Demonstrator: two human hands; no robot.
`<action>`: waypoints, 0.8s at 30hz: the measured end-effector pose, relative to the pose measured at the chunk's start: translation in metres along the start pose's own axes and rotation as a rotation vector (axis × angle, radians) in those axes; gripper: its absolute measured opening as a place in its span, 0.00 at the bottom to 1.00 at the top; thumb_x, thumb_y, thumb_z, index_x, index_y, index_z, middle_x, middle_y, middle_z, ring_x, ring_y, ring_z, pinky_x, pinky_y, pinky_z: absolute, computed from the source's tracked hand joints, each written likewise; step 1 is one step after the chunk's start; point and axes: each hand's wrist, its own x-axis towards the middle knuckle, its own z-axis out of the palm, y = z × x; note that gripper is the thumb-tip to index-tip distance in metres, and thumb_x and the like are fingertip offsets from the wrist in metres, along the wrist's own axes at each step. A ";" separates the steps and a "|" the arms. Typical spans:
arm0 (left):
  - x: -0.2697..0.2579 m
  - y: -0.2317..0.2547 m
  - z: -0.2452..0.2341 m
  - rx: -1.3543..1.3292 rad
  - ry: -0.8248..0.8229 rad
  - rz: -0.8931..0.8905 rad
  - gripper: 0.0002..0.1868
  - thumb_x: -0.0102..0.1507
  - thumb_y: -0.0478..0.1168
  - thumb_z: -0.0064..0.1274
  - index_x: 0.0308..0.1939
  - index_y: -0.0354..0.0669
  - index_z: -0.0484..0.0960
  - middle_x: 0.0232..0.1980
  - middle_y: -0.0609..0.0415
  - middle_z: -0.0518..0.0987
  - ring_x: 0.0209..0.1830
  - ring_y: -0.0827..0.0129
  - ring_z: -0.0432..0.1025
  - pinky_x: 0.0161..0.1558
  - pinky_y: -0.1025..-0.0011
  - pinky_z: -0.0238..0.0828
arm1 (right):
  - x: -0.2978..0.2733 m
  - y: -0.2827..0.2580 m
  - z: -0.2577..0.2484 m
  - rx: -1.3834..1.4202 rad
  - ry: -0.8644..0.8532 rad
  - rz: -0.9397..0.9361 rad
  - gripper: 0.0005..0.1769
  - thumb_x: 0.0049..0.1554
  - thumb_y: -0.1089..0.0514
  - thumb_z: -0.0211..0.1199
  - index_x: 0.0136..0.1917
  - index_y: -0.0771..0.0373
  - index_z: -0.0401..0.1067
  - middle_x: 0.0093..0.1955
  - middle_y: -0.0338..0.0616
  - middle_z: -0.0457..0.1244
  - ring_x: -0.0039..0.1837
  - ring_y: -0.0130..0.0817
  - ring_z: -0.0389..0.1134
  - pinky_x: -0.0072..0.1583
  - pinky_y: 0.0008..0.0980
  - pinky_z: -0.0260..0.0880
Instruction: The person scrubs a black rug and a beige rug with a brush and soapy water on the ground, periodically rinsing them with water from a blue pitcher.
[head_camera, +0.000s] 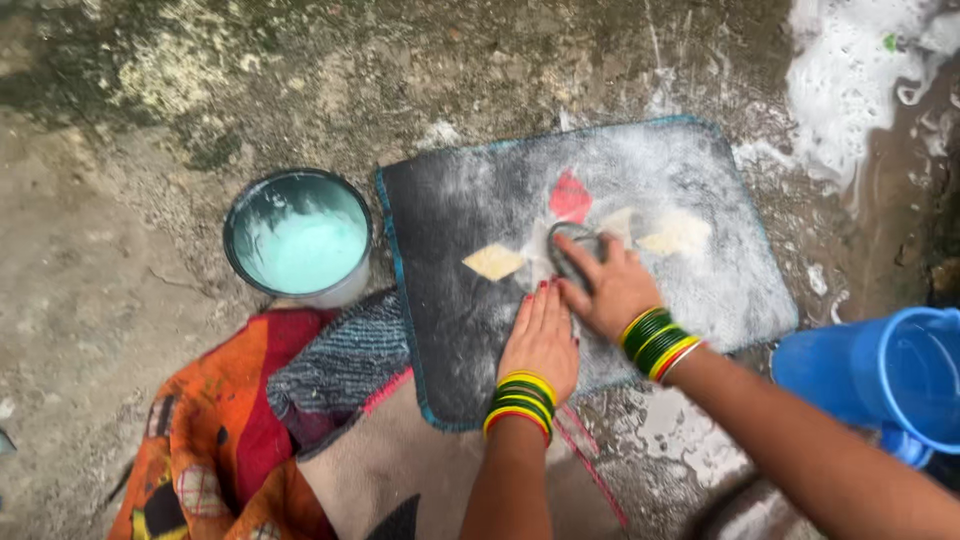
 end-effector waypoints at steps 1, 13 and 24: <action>-0.005 -0.002 -0.003 -0.022 0.007 0.015 0.40 0.66 0.52 0.37 0.75 0.27 0.54 0.82 0.39 0.47 0.83 0.52 0.41 0.78 0.55 0.31 | 0.001 0.023 -0.006 0.026 0.010 0.123 0.37 0.57 0.37 0.59 0.78 0.36 0.58 0.70 0.72 0.55 0.64 0.71 0.63 0.63 0.57 0.67; -0.023 0.000 -0.040 0.063 -0.202 0.077 0.40 0.67 0.56 0.36 0.75 0.30 0.55 0.81 0.39 0.49 0.83 0.50 0.40 0.79 0.52 0.29 | 0.002 -0.011 -0.005 0.036 -0.002 0.107 0.36 0.57 0.36 0.59 0.77 0.33 0.56 0.69 0.71 0.54 0.63 0.71 0.63 0.61 0.56 0.67; -0.024 -0.002 -0.040 0.064 -0.392 0.047 0.40 0.71 0.57 0.33 0.79 0.31 0.52 0.81 0.39 0.51 0.84 0.49 0.39 0.81 0.51 0.25 | 0.026 -0.064 -0.004 -0.031 -0.080 0.037 0.36 0.58 0.35 0.57 0.77 0.37 0.56 0.65 0.68 0.57 0.58 0.67 0.66 0.56 0.58 0.70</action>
